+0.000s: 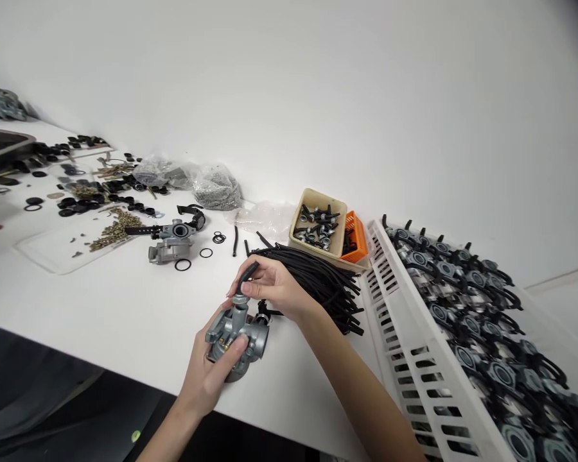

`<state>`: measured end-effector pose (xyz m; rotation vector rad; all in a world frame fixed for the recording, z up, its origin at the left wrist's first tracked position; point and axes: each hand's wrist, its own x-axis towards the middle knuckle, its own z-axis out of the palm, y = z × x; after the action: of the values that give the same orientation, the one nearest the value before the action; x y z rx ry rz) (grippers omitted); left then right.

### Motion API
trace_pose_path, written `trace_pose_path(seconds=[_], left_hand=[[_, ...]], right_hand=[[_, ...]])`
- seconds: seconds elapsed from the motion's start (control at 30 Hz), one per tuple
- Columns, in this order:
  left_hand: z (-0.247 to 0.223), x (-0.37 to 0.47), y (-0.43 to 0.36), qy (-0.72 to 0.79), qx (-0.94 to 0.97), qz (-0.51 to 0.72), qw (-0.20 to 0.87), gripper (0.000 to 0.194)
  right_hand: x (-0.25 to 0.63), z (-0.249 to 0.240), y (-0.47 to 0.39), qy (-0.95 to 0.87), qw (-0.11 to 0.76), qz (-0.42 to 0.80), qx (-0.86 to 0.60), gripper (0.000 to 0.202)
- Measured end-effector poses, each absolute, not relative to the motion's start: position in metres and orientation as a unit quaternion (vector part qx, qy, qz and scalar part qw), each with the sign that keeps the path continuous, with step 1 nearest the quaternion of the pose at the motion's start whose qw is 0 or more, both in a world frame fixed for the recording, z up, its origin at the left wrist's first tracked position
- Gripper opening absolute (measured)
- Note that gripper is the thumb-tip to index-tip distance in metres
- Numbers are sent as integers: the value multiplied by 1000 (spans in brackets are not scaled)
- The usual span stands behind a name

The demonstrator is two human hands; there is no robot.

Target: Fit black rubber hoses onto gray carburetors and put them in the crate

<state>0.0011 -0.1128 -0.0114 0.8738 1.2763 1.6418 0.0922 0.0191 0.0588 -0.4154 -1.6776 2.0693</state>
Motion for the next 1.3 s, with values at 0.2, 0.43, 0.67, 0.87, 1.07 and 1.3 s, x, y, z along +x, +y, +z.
trace_pose_path(seconds=[0.2, 0.43, 0.67, 0.87, 1.07, 1.3], left_hand=[[-13, 2, -113, 478, 289, 687, 464, 47], [-5, 3, -112, 482, 289, 684, 464, 41], [-4, 2, -111, 474, 280, 680, 485, 37], [-11, -1, -109, 474, 317, 685, 453, 37], [-3, 2, -109, 487, 289, 689, 452, 38], [-4, 0, -109, 475, 305, 681, 467, 38]], right_hand=[[86, 46, 17, -594, 224, 756, -159, 32], [84, 47, 14, -594, 232, 752, -166, 31], [84, 46, 15, -606, 236, 739, -177, 33], [83, 46, 14, -603, 236, 738, -187, 31], [83, 48, 13, -599, 244, 740, -185, 29], [83, 49, 12, -603, 239, 735, -199, 31]])
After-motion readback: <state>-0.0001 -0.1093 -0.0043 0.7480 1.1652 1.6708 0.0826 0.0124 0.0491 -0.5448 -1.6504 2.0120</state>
